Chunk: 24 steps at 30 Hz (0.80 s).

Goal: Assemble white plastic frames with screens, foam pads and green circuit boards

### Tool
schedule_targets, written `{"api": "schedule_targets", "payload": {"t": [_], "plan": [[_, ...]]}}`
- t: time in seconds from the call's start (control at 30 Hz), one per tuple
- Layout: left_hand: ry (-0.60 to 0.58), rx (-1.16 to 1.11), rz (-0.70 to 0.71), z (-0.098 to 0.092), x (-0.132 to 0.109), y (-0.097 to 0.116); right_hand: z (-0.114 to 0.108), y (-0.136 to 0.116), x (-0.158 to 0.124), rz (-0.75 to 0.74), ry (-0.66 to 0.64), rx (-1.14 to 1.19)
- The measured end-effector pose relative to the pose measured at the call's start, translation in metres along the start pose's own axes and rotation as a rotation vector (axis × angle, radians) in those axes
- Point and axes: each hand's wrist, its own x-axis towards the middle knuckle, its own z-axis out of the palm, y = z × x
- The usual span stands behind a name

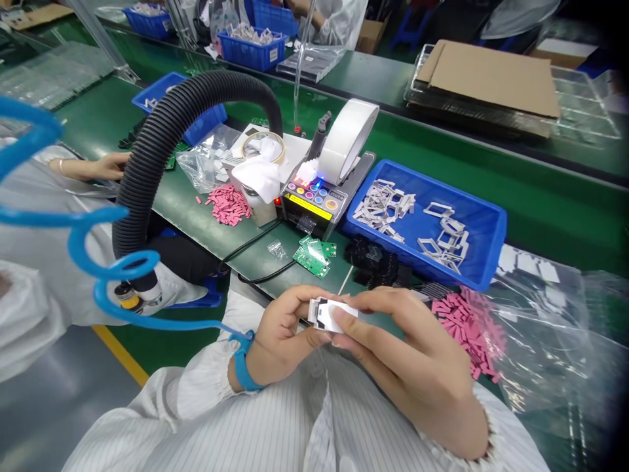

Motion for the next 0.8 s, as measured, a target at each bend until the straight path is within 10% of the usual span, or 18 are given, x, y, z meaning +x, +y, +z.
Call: {"api": "schedule_targets", "payload": {"t": [0.57, 0.8], "plan": [[0.007, 0.024, 0.029, -0.001, 0.001, -0.006, 0.004, 0.000, 0.002, 0.083, 0.042, 0.156], [0.078, -0.417, -0.438, 0.017, 0.004, -0.026, 0.027, 0.007, -0.030, 0.176, 0.004, 0.025]]}}
